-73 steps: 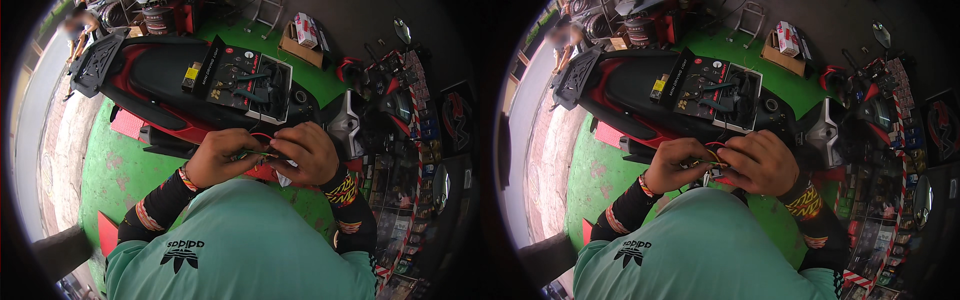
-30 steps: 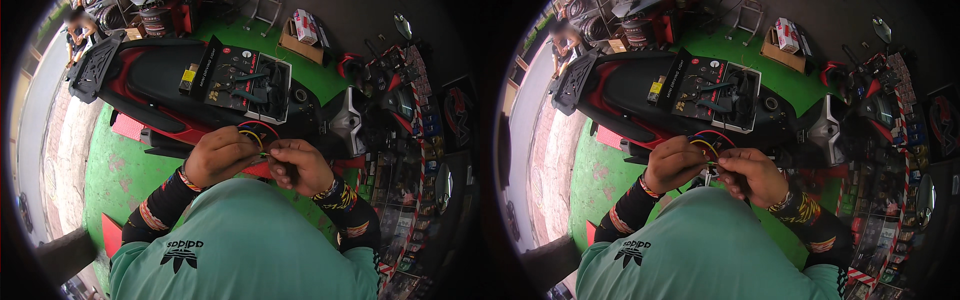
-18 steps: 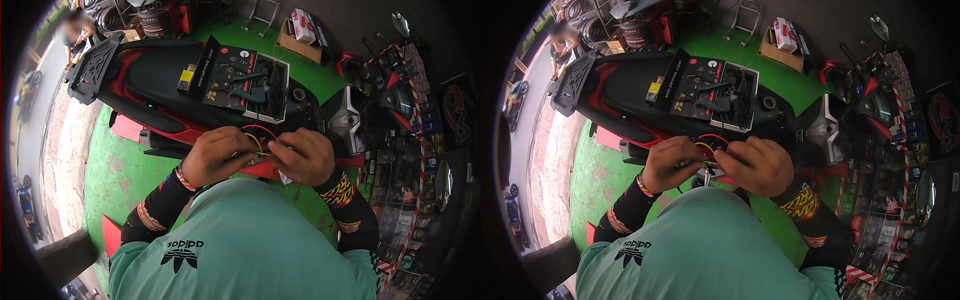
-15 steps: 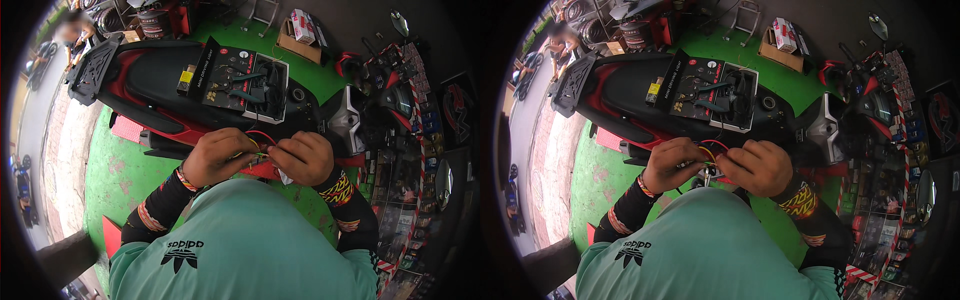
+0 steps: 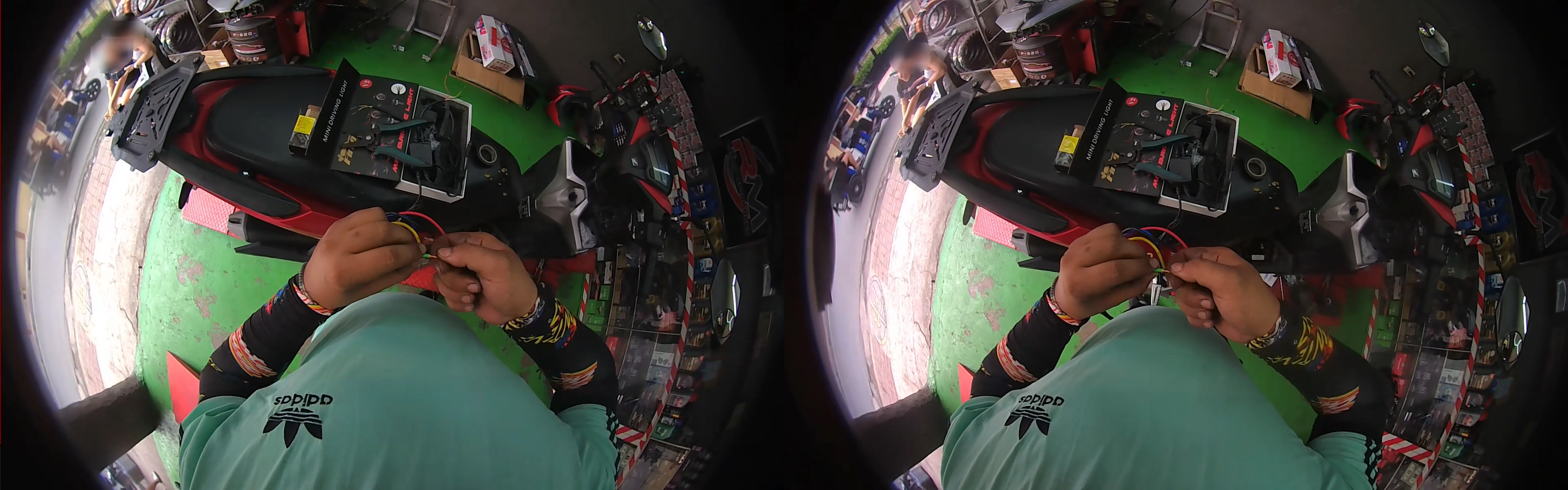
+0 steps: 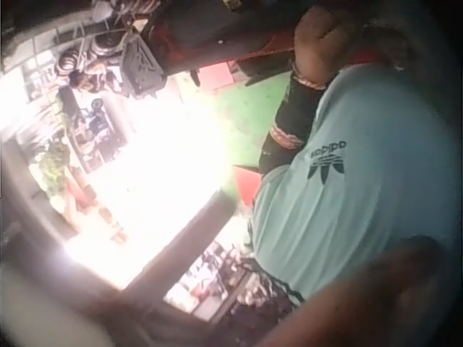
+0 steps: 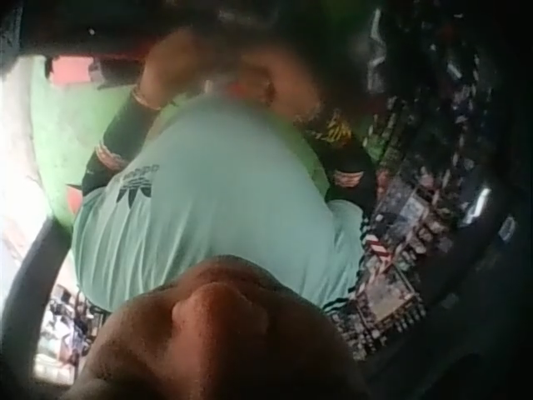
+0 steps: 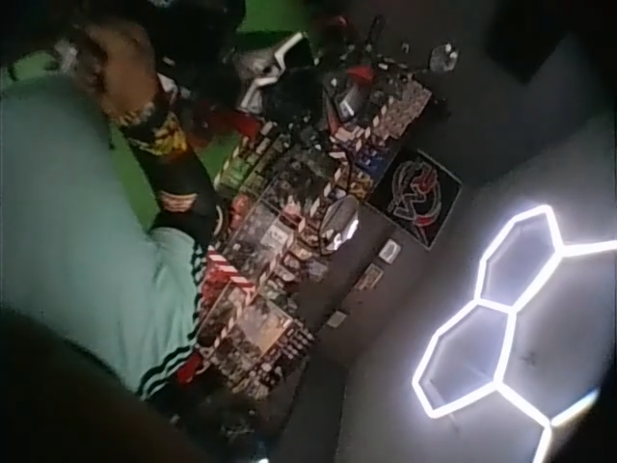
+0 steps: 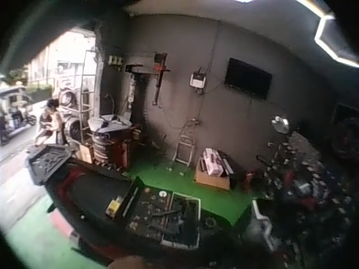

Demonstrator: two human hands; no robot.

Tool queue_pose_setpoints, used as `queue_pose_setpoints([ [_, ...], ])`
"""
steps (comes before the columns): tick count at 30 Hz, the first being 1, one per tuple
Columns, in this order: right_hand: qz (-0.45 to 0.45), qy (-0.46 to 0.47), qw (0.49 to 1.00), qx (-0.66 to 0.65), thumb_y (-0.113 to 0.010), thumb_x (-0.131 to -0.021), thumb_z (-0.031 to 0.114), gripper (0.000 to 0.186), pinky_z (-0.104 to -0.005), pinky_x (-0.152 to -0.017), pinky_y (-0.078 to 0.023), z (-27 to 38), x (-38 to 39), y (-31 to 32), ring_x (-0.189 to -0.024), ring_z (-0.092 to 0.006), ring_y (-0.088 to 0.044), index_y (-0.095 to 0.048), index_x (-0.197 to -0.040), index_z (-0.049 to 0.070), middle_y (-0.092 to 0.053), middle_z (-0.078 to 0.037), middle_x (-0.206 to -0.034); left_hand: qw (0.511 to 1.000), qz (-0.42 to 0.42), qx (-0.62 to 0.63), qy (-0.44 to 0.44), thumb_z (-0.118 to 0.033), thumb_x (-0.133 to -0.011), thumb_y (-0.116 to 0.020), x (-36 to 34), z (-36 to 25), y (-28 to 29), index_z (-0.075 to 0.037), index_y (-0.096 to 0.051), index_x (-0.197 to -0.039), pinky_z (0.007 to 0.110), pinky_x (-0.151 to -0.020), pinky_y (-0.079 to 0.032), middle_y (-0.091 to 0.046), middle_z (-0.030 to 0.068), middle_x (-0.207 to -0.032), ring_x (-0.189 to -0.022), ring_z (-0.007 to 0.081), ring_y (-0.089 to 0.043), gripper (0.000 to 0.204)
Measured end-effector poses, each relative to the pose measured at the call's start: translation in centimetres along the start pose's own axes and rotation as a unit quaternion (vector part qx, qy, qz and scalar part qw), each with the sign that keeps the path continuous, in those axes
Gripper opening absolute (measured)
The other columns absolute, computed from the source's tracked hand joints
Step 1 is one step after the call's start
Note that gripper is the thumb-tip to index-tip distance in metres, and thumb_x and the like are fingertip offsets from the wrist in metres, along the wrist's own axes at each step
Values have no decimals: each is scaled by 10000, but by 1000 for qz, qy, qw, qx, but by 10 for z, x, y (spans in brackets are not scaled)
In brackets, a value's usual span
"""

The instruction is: The person is repairing or modifying motorcycle wiring by stripping wire insulation and connecting wires together.

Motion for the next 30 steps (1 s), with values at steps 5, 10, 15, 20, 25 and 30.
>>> queue_pose_setpoints([
  [5,5,-19,998,-54,-482,-1009,228,231,-269,-479,-316,-10,0,-5,-492,-94,-361,-522,-833,84,-347,46,-548,986,-12,-83,-145,-70,-675,-815,8,1,1,-47,-707,-920,307,-528,-423,-652,46,-882,-642,174,-540,269],
  [10,18,0,995,-99,-419,-1038,234,279,-277,-463,-302,-20,-2,-1,-475,-113,-360,-563,-888,48,-366,29,-534,994,3,-46,-99,-43,-686,-824,5,4,4,-41,-707,-914,310,-542,-446,-660,55,-861,-677,180,-585,257],
  [15,-173,403,770,464,-669,-953,203,243,-269,-508,-439,10,15,7,-547,-149,-546,-662,-1120,27,-593,-39,-726,997,-25,33,59,42,-701,-803,8,13,5,-39,-703,-925,321,-554,-465,-673,66,-845,-676,194,-609,258],
  [20,-117,573,440,682,-771,-804,147,274,-294,-544,-482,26,17,-5,-653,-191,-593,-700,-1053,57,-625,-49,-875,959,58,164,225,34,-831,-737,7,10,-2,-2,-701,-954,316,-587,-486,-671,83,-841,-688,167,-624,133],
  [25,-53,564,383,730,-784,-752,182,309,-311,-556,-496,32,15,-6,-684,-191,-596,-708,-1031,71,-632,-38,-912,933,126,212,263,2,-878,-713,-2,12,1,10,-705,-967,303,-634,-496,-669,81,-837,-733,155,-638,90],
  [30,-34,507,496,704,-784,-775,159,221,-336,-581,-509,32,11,-12,-689,-219,-608,-690,-945,53,-645,-36,-875,928,172,217,251,-16,-876,-720,-1,15,4,7,-712,-969,305,-648,-497,-675,83,-844,-751,176,-648,96],
])
Point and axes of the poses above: each hand's wrist, its own x-axis away from the middle knuckle, its own y-axis out of the back of the hand, z = x × y, the point moved 4 cm from there along -x, towards the middle knuckle
